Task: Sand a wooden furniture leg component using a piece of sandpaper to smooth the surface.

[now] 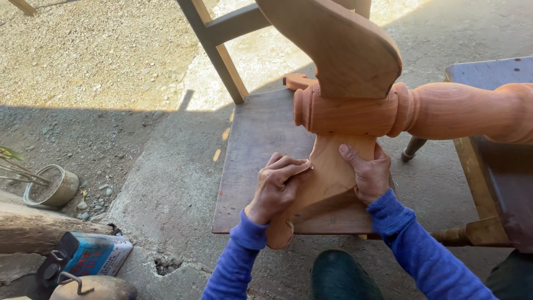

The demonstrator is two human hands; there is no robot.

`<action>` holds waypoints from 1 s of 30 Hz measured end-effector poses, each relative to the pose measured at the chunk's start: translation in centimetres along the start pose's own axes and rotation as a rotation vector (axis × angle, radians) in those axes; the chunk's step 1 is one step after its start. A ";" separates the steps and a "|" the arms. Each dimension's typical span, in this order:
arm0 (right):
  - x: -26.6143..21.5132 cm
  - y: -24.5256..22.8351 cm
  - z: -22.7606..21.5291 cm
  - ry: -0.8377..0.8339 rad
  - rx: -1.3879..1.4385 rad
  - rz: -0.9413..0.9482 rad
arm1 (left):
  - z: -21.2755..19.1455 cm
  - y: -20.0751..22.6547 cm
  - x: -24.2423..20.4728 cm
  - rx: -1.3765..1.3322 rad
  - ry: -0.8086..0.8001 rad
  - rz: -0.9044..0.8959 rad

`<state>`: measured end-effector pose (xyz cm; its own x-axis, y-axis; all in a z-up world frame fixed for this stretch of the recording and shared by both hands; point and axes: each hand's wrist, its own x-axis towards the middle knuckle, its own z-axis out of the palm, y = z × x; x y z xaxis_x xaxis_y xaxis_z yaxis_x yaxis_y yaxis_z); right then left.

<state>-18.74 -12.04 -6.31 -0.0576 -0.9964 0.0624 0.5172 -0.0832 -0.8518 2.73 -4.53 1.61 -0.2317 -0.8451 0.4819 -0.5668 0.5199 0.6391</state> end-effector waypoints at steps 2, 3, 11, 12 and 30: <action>0.1 -0.3 0.0 -0.010 0.007 -0.001 | -0.4 0.3 -0.2 0.048 0.057 0.055; 0.1 -0.4 0.0 -0.012 0.003 0.005 | -1.0 0.1 -1.0 0.057 0.018 0.084; 0.0 0.1 -0.1 0.013 -0.014 0.020 | 1.2 0.2 -0.7 0.128 0.032 0.095; 0.1 -0.2 0.1 0.010 -0.007 0.021 | 1.7 0.6 0.1 0.132 0.107 0.114; 0.3 -0.7 0.4 -0.001 0.006 0.026 | -2.7 -1.8 -2.7 -0.126 -0.083 -0.094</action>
<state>-18.84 -12.25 -5.47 -0.0434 -0.9982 0.0410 0.5238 -0.0577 -0.8499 6.53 -2.86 0.77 -0.2501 -0.8952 0.3688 -0.4862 0.4455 0.7517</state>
